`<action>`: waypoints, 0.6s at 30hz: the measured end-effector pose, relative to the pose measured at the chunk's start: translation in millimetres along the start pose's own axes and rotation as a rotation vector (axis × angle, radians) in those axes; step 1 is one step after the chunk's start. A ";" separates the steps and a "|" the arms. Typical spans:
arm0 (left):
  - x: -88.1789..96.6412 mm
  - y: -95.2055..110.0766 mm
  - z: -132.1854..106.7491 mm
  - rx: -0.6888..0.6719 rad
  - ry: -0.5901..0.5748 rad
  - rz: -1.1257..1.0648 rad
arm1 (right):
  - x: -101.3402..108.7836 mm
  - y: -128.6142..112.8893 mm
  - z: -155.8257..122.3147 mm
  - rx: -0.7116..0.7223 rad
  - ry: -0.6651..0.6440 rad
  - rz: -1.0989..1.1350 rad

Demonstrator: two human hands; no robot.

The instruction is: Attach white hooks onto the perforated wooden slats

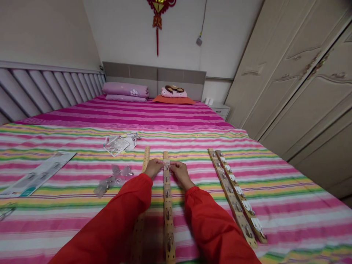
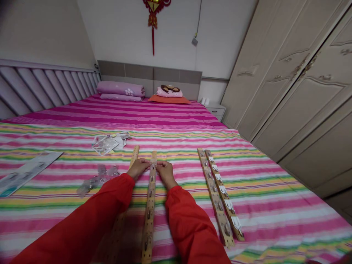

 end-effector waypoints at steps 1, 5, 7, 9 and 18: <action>0.1 -1.4 1.4 -0.001 0.001 0.008 | 0.3 2.2 1.6 0.004 0.004 -0.001; -0.3 -6.1 4.9 0.001 0.005 0.035 | 1.6 8.3 5.8 0.017 0.021 -0.004; -0.3 -8.5 6.0 0.002 0.009 0.049 | 2.1 10.3 6.7 0.020 0.025 -0.009; -0.1 -10.9 6.8 0.000 0.012 0.064 | 2.6 12.0 7.3 0.020 0.028 -0.015; -1.1 -19.2 9.4 -0.025 0.049 0.139 | 4.3 17.6 12.1 0.028 0.065 -0.042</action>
Point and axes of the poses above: each hand's wrist, its own z-axis towards the middle knuckle, its own x-axis out of the back of the hand, y = z × x, the point moved 4 cm from there along z, towards the middle knuckle, and after that the axes turned 10 degrees about -x, right-handed, at the moved point
